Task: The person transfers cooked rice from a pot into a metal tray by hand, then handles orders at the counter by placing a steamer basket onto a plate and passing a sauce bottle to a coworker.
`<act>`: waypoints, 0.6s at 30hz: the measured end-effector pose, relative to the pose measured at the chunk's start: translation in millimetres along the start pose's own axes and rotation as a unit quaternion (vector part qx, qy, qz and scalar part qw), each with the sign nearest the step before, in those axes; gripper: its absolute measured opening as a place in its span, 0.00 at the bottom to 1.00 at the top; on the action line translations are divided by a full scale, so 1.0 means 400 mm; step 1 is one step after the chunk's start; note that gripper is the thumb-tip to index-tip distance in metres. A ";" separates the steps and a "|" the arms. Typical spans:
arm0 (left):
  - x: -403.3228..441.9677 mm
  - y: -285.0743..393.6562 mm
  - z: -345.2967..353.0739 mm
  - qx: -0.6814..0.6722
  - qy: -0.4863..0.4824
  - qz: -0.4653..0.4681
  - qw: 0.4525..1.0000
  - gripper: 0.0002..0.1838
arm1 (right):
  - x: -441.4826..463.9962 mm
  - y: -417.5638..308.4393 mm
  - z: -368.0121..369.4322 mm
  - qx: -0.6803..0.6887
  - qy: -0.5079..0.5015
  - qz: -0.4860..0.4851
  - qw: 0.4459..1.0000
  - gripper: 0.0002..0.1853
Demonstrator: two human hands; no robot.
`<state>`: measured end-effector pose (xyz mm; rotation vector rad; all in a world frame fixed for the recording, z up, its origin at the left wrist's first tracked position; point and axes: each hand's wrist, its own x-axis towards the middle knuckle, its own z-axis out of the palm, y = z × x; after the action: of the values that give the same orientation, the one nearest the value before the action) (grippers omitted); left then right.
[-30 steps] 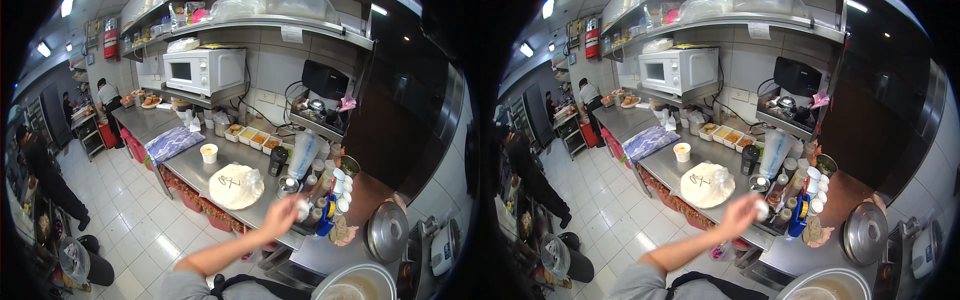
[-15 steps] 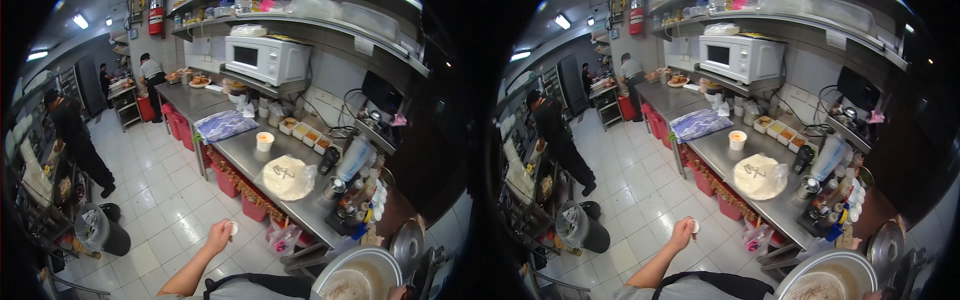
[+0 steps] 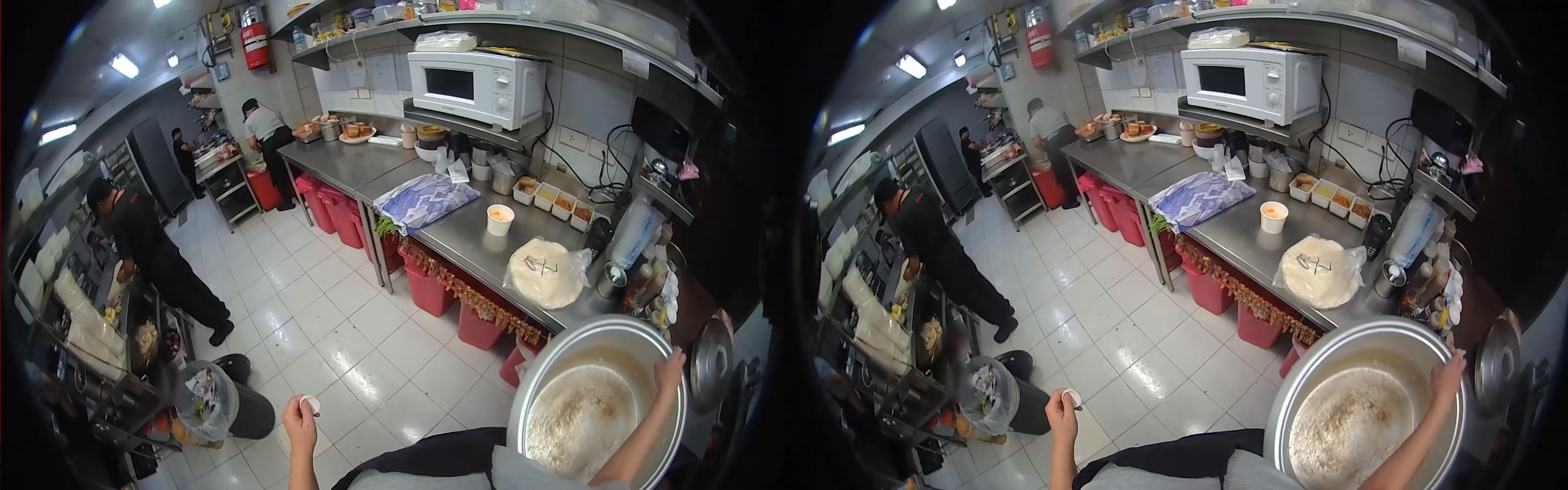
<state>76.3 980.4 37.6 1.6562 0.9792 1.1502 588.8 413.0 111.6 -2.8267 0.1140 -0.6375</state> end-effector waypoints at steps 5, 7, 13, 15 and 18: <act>0.037 -0.063 0.030 -0.080 -0.024 -0.017 0.996 0.07 | 0.015 -0.207 0.003 -0.002 0.009 -0.061 0.998 0.36; 0.046 -0.087 0.064 -0.085 -0.039 -0.023 0.995 0.07 | 0.005 -0.319 -0.036 0.026 -0.024 -0.042 0.998 0.33; 0.114 -0.155 0.099 -0.066 -0.071 -0.053 0.994 0.07 | 0.046 -0.537 0.037 0.033 -0.004 -0.074 0.997 0.33; 0.125 -0.204 0.068 -0.049 -0.065 -0.109 0.991 0.09 | 0.066 -0.619 0.064 0.058 0.002 -0.098 0.993 0.36; 0.063 -0.534 -0.039 0.066 -0.073 -0.200 0.975 0.14 | 0.101 -0.768 0.113 0.067 -0.052 -0.122 0.989 0.36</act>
<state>42.2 1073.7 -153.8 1.5288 1.2439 0.6983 651.7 715.1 165.4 -2.7578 -0.2882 -0.5215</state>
